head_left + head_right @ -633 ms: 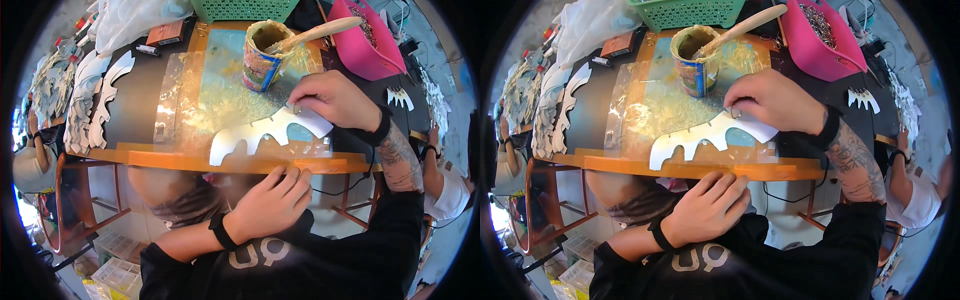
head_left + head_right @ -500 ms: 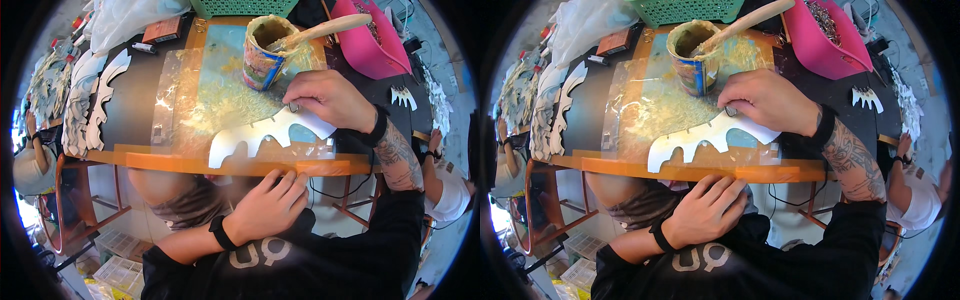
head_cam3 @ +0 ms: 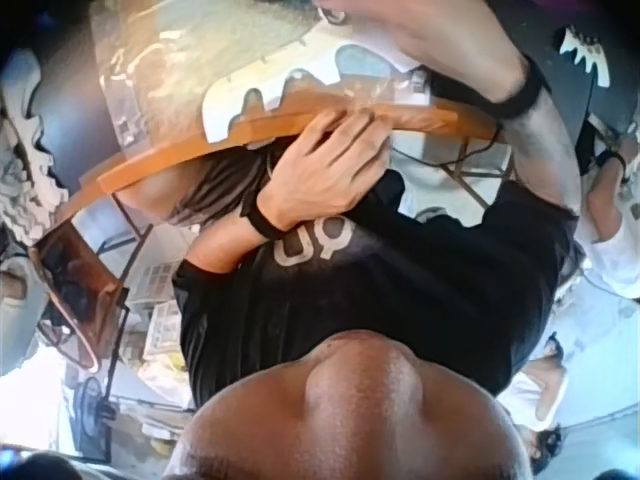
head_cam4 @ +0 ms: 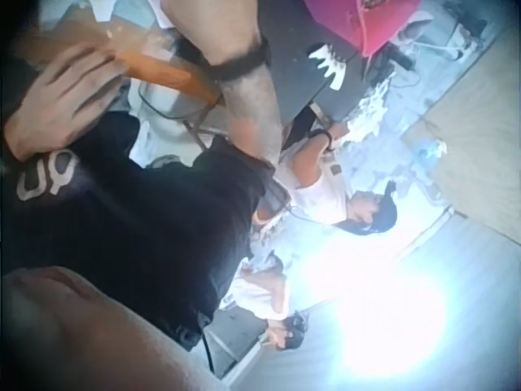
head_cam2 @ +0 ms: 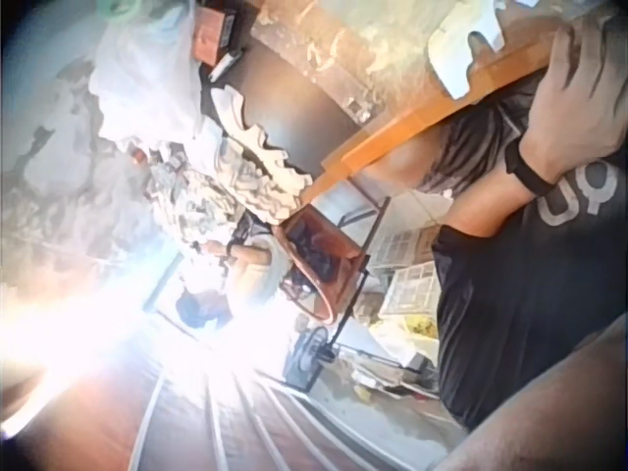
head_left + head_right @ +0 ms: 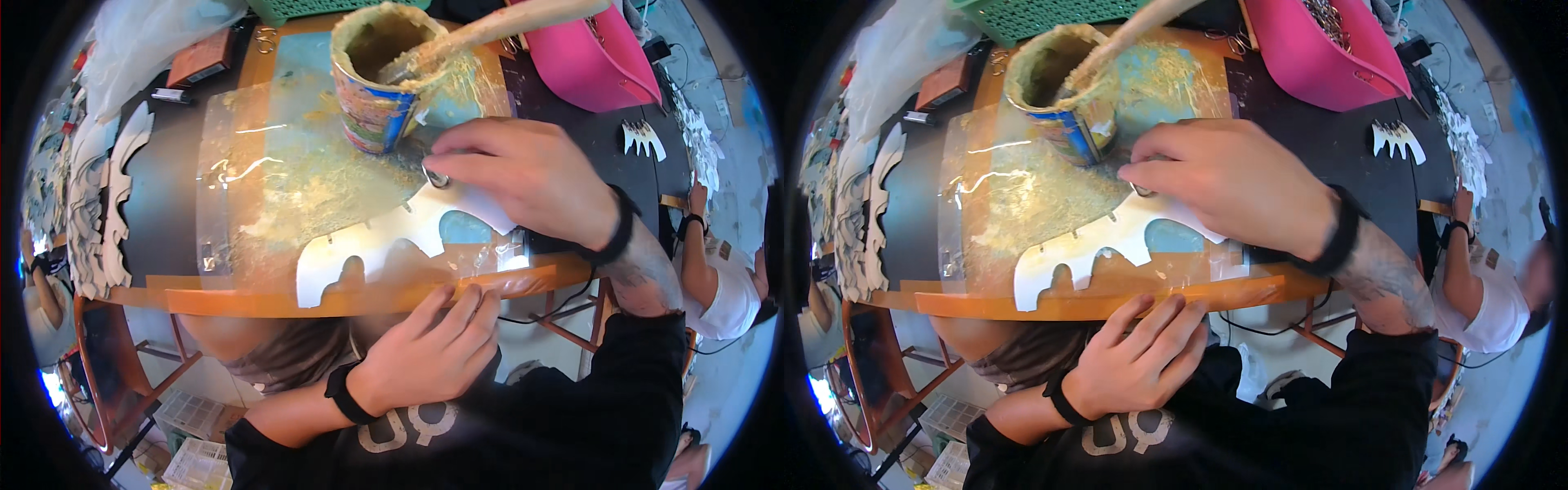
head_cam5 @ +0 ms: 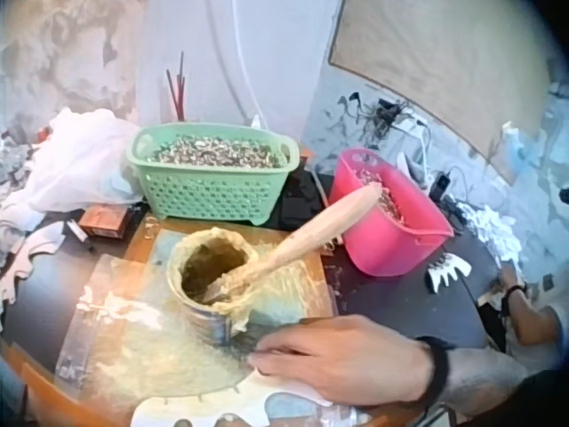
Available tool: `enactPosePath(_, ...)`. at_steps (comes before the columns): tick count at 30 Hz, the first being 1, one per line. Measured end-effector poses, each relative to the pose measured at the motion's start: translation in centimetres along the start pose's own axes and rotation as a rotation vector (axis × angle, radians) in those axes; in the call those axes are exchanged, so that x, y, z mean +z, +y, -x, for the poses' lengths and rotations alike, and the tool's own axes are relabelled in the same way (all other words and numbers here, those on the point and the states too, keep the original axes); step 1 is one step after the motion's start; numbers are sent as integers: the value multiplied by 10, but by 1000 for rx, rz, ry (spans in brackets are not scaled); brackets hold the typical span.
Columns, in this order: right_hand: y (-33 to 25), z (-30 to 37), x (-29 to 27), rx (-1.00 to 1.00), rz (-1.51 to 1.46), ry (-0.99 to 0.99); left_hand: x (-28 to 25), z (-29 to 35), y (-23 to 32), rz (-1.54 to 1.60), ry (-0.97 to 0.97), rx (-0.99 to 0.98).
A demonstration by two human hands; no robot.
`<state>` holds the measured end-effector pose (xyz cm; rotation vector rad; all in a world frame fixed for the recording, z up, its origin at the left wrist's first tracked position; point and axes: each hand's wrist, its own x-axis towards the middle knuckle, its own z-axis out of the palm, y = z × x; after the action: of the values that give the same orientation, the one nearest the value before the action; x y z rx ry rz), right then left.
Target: The person applies a brown paste to white cutouts using a brush, then places metal rings into the cutout's holes. They repeat this process with multiple cutouts, handling each one individually.
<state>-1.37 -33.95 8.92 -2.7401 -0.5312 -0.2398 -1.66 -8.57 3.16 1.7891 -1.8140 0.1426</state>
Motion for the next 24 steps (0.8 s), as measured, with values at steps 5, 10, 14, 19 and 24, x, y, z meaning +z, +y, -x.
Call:
enactPosePath(5, -17, 32, -15, -5, 154, -37, -2, 25, 1, -15, 42, -24)
enactPosePath(10, -29, 35, 5, 38, 335, -103, 1, 29, 2, -222, 36, -153)
enactPosePath(14, -30, 32, 8, 34, 385, -134, -1, 38, -2, -257, 18, -219)
enactPosePath(19, -32, 30, 2, 34, 408, -201, 0, 49, 3, -228, 30, -234)
enactPosePath(24, -30, 31, 1, 30, 362, -183, 0, 54, 5, -186, 77, -203)
